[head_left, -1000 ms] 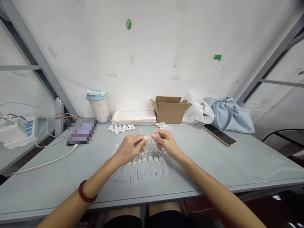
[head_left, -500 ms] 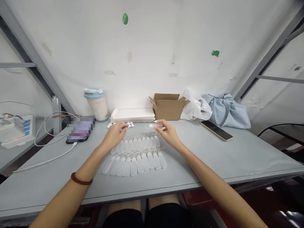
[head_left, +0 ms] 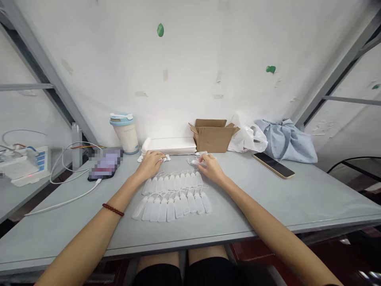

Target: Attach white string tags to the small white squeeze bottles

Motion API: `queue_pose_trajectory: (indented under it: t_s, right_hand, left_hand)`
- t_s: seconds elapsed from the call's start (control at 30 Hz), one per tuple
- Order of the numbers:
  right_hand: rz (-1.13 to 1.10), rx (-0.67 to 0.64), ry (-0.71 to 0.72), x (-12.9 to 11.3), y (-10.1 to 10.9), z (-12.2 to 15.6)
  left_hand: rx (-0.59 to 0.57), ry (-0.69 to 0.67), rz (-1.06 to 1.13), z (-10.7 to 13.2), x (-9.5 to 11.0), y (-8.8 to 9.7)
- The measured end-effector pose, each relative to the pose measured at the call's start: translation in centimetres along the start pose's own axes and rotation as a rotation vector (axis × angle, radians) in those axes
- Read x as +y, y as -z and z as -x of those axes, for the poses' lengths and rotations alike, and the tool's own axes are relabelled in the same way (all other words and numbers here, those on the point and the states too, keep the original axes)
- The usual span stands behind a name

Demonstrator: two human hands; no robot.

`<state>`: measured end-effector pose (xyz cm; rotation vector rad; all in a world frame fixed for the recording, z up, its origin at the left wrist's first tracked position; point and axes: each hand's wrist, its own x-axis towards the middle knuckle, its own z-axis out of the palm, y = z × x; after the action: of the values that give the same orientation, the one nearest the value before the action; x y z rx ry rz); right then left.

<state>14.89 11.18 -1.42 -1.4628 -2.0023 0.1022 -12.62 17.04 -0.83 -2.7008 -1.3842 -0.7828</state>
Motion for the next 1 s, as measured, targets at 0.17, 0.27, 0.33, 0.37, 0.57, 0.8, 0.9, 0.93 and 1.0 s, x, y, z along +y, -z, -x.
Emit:
queue_pose_trajectory:
  t_s: [0.17,0.27,0.33,0.37,0.57,0.8,0.9,0.93,1.0]
  right_hand:
    - [0.018,0.008,0.083,-0.2,0.0,-0.1]
    - [-0.024,0.028,0.112,-0.9,0.8,0.0]
    - [-0.071,-0.027,0.097,-1.4,1.6,0.2]
    - [-0.093,-0.07,0.073,-1.7,2.0,0.4]
    - [-0.104,-0.318,-0.107,-2.7,3.4,0.9]
    - [-0.064,-0.451,-0.149,-2.9,3.7,0.9]
    - [-0.059,-0.51,-0.151,-2.8,3.6,0.9]
    - [-0.061,-0.526,-0.154,-2.8,3.6,0.9]
    - [-0.067,-0.537,-0.169,-2.7,3.5,0.9]
  left_hand:
    - [-0.067,-0.048,0.039,0.2,-0.8,-0.6]
    - [-0.089,-0.048,0.046,0.3,-0.8,-0.6]
    - [-0.089,-0.047,0.044,0.3,-0.7,-0.6]
    - [-0.088,-0.046,0.044,0.3,-0.6,-0.6]
    - [-0.124,-0.02,0.069,0.3,-0.3,-0.5]
    - [-0.046,0.128,0.072,0.2,0.0,0.2]
    - [-0.076,0.196,0.054,0.3,0.3,0.4]
    - [-0.091,0.209,0.045,0.3,0.5,0.5]
    - [-0.119,0.216,0.03,0.3,0.8,0.6]
